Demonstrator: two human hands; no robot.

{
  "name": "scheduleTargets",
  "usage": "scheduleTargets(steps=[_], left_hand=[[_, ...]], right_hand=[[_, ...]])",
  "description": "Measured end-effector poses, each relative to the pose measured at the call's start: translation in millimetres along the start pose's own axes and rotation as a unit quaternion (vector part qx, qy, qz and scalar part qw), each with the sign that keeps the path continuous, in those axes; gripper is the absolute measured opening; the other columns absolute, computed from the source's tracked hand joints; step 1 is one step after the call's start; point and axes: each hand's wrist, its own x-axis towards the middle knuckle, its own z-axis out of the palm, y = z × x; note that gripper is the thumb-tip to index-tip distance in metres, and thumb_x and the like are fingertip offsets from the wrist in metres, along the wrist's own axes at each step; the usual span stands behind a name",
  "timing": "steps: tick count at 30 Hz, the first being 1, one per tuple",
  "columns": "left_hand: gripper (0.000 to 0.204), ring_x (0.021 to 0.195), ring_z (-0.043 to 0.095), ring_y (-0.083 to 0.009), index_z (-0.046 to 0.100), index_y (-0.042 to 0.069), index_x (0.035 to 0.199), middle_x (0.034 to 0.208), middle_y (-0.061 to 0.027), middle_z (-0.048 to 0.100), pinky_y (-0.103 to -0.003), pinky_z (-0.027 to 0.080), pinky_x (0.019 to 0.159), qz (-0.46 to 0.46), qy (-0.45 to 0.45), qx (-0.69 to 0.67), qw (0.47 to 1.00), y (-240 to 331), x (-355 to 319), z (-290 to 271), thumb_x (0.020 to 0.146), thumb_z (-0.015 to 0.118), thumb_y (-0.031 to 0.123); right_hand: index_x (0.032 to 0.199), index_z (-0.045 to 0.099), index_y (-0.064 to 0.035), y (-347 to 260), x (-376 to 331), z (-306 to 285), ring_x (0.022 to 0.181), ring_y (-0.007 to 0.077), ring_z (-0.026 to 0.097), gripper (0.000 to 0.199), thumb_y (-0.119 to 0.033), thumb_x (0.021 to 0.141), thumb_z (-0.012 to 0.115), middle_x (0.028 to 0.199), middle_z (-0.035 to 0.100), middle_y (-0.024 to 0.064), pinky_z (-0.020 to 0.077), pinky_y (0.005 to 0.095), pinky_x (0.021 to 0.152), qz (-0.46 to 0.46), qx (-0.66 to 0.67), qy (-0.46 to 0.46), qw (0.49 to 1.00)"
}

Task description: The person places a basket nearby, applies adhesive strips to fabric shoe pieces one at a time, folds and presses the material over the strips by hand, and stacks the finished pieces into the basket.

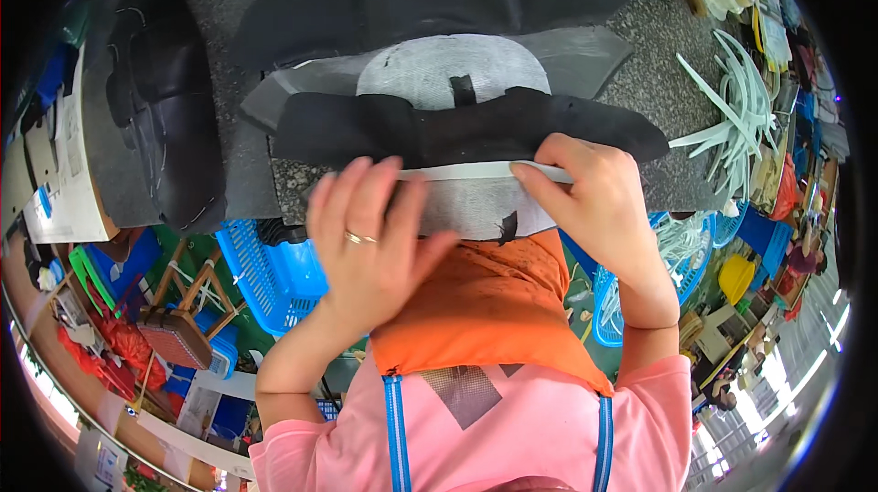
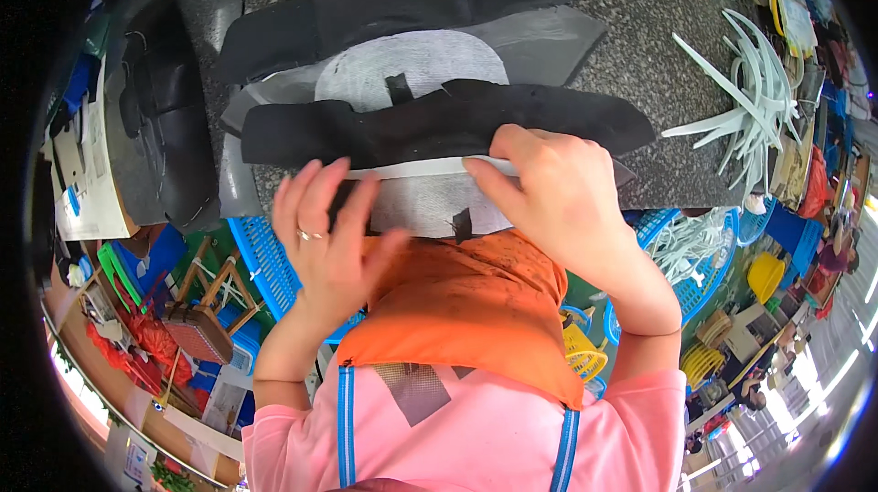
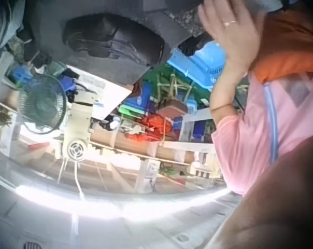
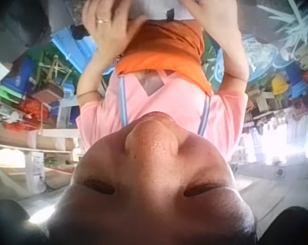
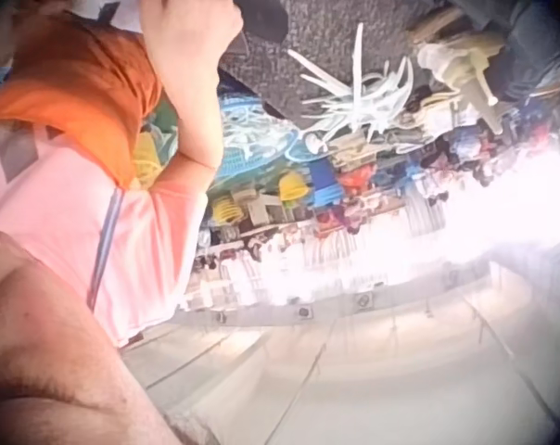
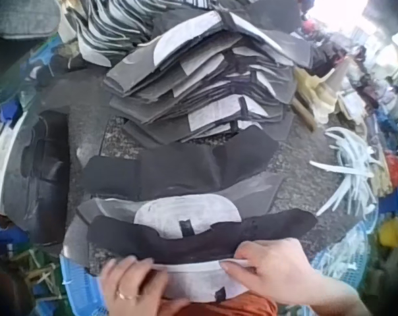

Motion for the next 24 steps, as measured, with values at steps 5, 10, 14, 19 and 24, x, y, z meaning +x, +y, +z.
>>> scheduleTargets(steps=[5,10,14,19,24], left_hand=[[0.039,0.116,0.058,-0.0284,0.065,0.004,0.12,0.129,-0.0137,0.059,-0.041,0.049,0.094,0.143,-0.02,-0.13,0.981,23,11,31,0.083,0.064,0.018],[0.047,0.106,0.057,-0.0265,0.067,0.007,0.116,0.12,-0.008,0.06,-0.043,0.046,0.092,0.126,-0.004,-0.054,0.991,35,21,36,0.069,0.069,0.01],[0.05,0.097,0.054,-0.0261,0.067,0.014,0.118,0.109,-0.005,0.055,-0.044,0.045,0.087,0.13,0.001,0.025,0.991,42,34,40,0.068,0.07,0.013],[0.031,0.102,0.057,-0.0228,0.066,0.01,0.107,0.111,-0.0076,0.063,-0.037,0.045,0.083,0.123,0.001,-0.092,0.988,26,29,33,0.076,0.068,0.016],[0.018,0.107,0.06,-0.0246,0.064,0.004,0.091,0.116,-0.012,0.068,-0.04,0.044,0.085,0.136,0.017,0.076,0.988,42,15,21,0.078,0.07,0.015]], right_hand=[[0.078,0.066,-0.0032,8,-16,-12,0.067,0.0313,0.065,0.017,-0.019,0.084,0.071,0.074,0.065,0.0125,0.0491,0.0393,0.058,-0.036,-0.044,0.012,0.998],[0.084,0.069,-0.0033,32,-36,-24,0.067,0.0297,0.063,0.013,-0.017,0.084,0.071,0.073,0.062,0.0109,0.0492,0.0383,0.06,0.056,0.005,0.069,0.996],[0.08,0.067,-0.005,33,-36,-16,0.066,0.0311,0.064,0.019,-0.023,0.086,0.07,0.073,0.064,0.0097,0.0492,0.0398,0.059,0.045,-0.064,0.103,0.992],[0.072,0.06,-0.0067,38,-28,-15,0.067,0.0322,0.065,0.035,-0.037,0.087,0.068,0.07,0.064,0.0103,0.0489,0.0423,0.058,0.037,-0.15,0.078,0.985],[0.08,0.059,-0.0049,52,-4,-49,0.075,0.0317,0.061,0.047,-0.042,0.065,0.084,0.079,0.061,0.0096,0.0463,0.0406,0.068,0.0,-0.219,0.099,0.971]])
